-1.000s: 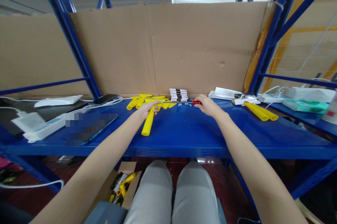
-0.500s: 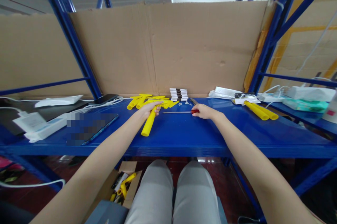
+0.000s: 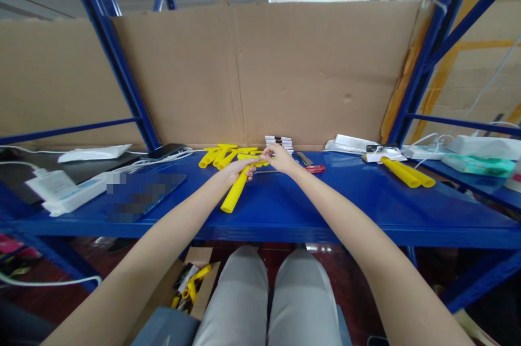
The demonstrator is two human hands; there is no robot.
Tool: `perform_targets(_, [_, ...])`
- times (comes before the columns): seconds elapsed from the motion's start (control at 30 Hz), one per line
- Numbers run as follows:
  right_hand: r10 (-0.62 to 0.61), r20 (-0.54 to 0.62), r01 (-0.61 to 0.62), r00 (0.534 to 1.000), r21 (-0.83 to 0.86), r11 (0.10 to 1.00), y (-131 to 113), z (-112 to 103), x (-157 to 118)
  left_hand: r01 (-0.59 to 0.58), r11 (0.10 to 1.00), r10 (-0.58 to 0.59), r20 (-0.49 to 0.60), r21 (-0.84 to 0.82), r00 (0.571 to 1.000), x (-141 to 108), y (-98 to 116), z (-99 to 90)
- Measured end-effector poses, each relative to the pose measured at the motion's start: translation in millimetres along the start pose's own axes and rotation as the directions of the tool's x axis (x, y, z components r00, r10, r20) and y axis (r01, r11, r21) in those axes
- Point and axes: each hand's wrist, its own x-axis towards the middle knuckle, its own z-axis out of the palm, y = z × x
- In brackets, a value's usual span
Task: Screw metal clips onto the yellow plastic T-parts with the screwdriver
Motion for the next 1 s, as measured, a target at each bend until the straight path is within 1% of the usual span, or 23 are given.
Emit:
perform_targets(0.17, [0.143,-0.013,-0.139,0.990,0.153,0.978,4.4,13.0,-5.5,0.009,1.000,-0.009,0.013,-0.017,1.000,0.4,-0.8,0.2])
perform_targets(0.27, [0.259,-0.023,-0.248,0.966,0.225,0.942,3.0,18.7,-8.8,0.017,0.999,-0.016,0.026,-0.052,1.000,1.7,-2.4,-0.5])
perform_targets(0.33, [0.309,-0.031,-0.292,0.950,0.250,0.923,1.2,21.2,-9.5,0.025,0.998,-0.023,0.032,-0.058,0.999,1.9,-3.7,0.1])
perform_targets(0.47, [0.327,-0.019,-0.307,0.945,0.293,0.905,-1.6,22.4,-9.9,0.017,0.999,-0.015,0.037,-0.040,0.999,0.9,-5.3,3.1])
perform_targets(0.6, [0.347,0.040,-0.340,0.937,0.336,0.878,-3.4,20.0,-11.7,0.016,0.999,-0.014,0.045,-0.045,0.999,-0.5,-4.4,4.7])
perform_targets(0.7, [0.342,0.062,-0.340,0.938,0.362,0.868,-5.8,17.6,-13.8,0.021,0.999,-0.018,0.052,-0.048,0.998,-0.8,-3.3,4.2])
perform_targets(0.87, [0.324,0.065,-0.322,0.944,0.400,0.858,-10.1,14.9,-16.8,0.000,0.998,0.006,0.102,-0.064,0.995,-1.0,-3.1,2.6])
perform_targets(1.0, [0.365,0.049,-0.346,0.930,0.452,0.822,-11.1,16.1,-17.3,0.007,0.999,-0.001,0.110,-0.052,0.994,-1.3,-3.1,2.1])
